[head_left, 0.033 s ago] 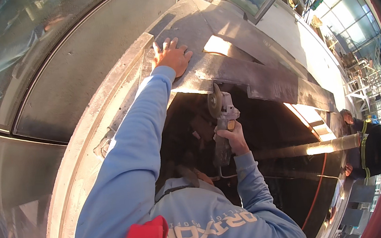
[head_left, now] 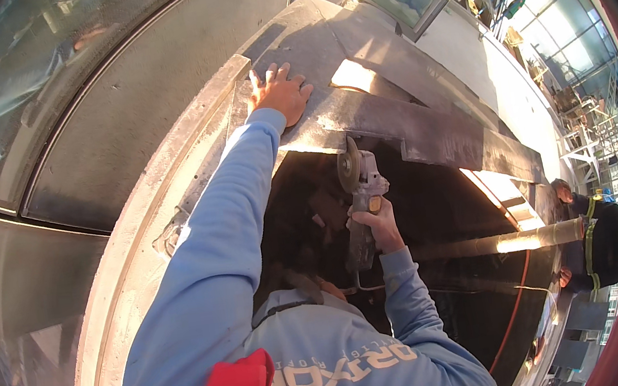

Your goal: The person uses an angle grinder to cut a metal sheet on a rooftop. They reposition the sheet, continue cutting, and then use a utility knife to trim a flexible roofing membrane. Finally, they place a metal trim piece into the cut opening.

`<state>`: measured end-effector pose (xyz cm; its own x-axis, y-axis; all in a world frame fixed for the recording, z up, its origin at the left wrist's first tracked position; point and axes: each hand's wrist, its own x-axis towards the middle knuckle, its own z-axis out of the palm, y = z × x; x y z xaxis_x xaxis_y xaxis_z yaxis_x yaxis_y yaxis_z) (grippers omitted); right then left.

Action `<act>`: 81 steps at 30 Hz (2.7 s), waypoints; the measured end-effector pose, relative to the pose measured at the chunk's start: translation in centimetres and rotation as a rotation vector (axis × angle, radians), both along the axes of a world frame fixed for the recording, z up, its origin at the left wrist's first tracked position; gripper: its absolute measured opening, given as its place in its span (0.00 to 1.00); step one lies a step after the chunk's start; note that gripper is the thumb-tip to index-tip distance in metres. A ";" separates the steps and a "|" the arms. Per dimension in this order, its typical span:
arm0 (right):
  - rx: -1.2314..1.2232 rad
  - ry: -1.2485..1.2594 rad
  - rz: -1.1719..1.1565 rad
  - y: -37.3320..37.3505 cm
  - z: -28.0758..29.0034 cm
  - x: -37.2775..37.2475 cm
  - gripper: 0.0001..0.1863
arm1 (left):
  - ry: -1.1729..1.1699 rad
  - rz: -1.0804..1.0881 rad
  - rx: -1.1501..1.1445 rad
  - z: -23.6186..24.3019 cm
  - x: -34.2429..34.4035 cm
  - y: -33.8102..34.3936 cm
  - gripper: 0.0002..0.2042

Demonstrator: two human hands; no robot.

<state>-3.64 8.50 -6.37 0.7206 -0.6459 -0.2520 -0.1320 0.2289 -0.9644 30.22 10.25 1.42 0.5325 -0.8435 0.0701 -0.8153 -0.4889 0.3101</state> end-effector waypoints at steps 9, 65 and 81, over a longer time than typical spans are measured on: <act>0.025 -0.075 0.000 -0.5 0.2 0.8 0.12 | 0.010 0.000 -0.023 0.0 0.5 -0.2 0.24; 0.011 -0.031 -0.032 0.5 0.7 0.3 0.16 | 0.021 0.001 -0.098 -0.6 1.0 -0.4 0.22; -0.408 -0.049 -0.229 1.2 -1.8 -1.6 0.25 | 0.036 -0.018 -0.107 -0.8 1.4 -0.8 0.22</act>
<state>-5.28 9.69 -8.17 0.5525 -0.8291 0.0859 -0.0745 -0.1518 -0.9856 31.60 9.47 0.61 0.5213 -0.8416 0.1412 -0.8110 -0.4371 0.3890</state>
